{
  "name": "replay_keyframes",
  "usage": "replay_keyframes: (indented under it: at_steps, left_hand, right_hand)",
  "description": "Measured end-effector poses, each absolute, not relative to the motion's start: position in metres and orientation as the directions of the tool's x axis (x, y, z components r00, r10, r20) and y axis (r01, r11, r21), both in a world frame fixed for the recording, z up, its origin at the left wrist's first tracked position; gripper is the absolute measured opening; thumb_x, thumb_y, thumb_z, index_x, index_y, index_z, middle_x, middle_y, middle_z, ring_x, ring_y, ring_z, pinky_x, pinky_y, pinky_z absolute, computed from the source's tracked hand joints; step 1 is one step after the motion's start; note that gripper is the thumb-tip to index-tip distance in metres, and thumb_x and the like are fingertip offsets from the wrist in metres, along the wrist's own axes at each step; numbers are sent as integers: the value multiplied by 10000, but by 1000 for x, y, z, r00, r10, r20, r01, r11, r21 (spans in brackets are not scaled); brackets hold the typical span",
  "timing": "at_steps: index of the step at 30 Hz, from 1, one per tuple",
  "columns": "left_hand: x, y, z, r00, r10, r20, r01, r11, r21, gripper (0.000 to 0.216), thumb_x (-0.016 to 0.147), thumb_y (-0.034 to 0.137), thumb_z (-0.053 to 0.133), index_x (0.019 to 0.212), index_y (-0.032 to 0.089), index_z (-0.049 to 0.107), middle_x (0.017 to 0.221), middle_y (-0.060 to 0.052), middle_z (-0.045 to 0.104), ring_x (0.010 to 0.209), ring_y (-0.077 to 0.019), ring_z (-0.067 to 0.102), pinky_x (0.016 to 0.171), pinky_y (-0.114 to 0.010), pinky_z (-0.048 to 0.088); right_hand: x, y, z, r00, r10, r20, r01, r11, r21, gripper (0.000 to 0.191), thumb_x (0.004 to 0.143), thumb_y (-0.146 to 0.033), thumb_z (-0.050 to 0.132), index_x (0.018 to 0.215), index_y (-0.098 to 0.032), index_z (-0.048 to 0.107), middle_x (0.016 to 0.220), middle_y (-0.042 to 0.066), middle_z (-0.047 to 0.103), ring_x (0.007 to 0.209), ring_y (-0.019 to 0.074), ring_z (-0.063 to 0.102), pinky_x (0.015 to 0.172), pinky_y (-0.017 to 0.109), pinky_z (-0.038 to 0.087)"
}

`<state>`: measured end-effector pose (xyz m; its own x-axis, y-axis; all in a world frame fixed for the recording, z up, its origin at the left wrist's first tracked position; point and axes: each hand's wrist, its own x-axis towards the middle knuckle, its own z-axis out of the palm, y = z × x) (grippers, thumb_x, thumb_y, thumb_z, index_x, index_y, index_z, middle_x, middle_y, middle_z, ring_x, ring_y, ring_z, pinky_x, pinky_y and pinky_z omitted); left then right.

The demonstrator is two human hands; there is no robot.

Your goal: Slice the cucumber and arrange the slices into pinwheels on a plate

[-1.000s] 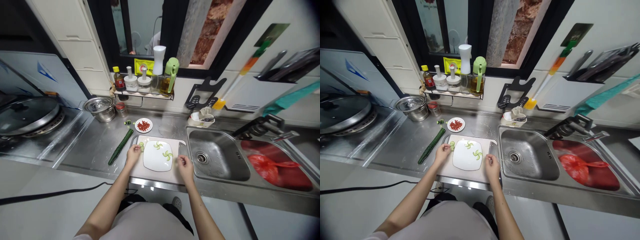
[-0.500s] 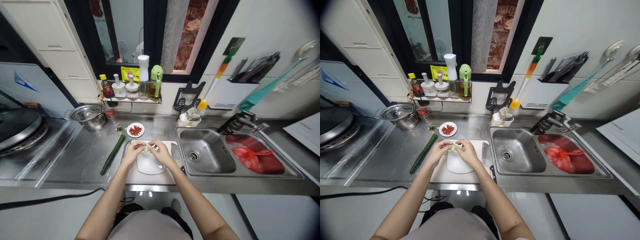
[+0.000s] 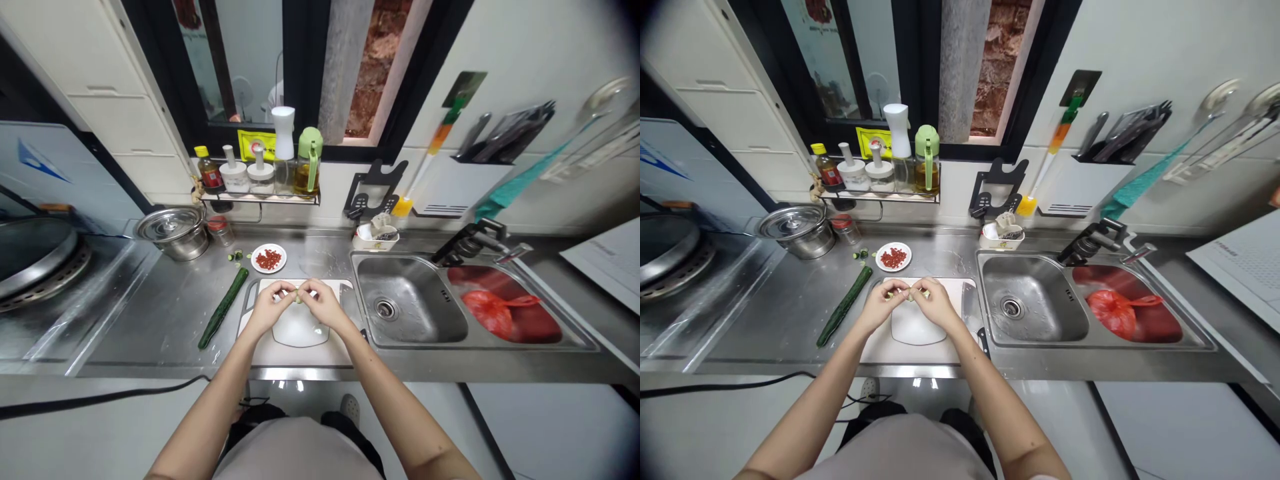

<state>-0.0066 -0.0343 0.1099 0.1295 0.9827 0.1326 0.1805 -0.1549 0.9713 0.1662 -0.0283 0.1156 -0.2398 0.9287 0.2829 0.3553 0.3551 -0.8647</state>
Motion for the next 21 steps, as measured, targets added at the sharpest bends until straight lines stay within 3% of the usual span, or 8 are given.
replay_keyframes:
  at_steps: [9, 15, 21]
  left_hand:
    - [-8, -37, 117, 200, 933, 300, 362, -355, 862, 119, 831, 291, 630, 859, 199, 700, 885, -37, 693, 814, -160, 582, 766, -269, 449]
    - [-10, -40, 117, 222, 906, 361, 500, -424, 755, 134, 861, 303, 615, 899, 220, 713, 929, -40, 681, 875, -179, 607, 820, -301, 436]
    - [-7, -45, 117, 210, 885, 416, 621, -449, 643, 153, 889, 297, 588, 945, 238, 718, 941, -34, 668, 937, -193, 600, 850, -321, 387]
  right_hand:
    - [169, -27, 120, -262, 940, 220, 320, 300, -899, 152, 786, -216, 538, 649, -201, 602, 711, -2, 603, 753, 144, 545, 716, 252, 405]
    - [165, -25, 122, -230, 971, 57, 197, 104, -975, 145, 725, -276, 527, 611, -193, 563, 679, -16, 573, 700, 132, 521, 674, 244, 407]
    - [161, -24, 128, -208, 958, -199, 86, -184, -979, 134, 643, -297, 529, 616, -184, 597, 625, -20, 562, 605, 115, 481, 549, 216, 377]
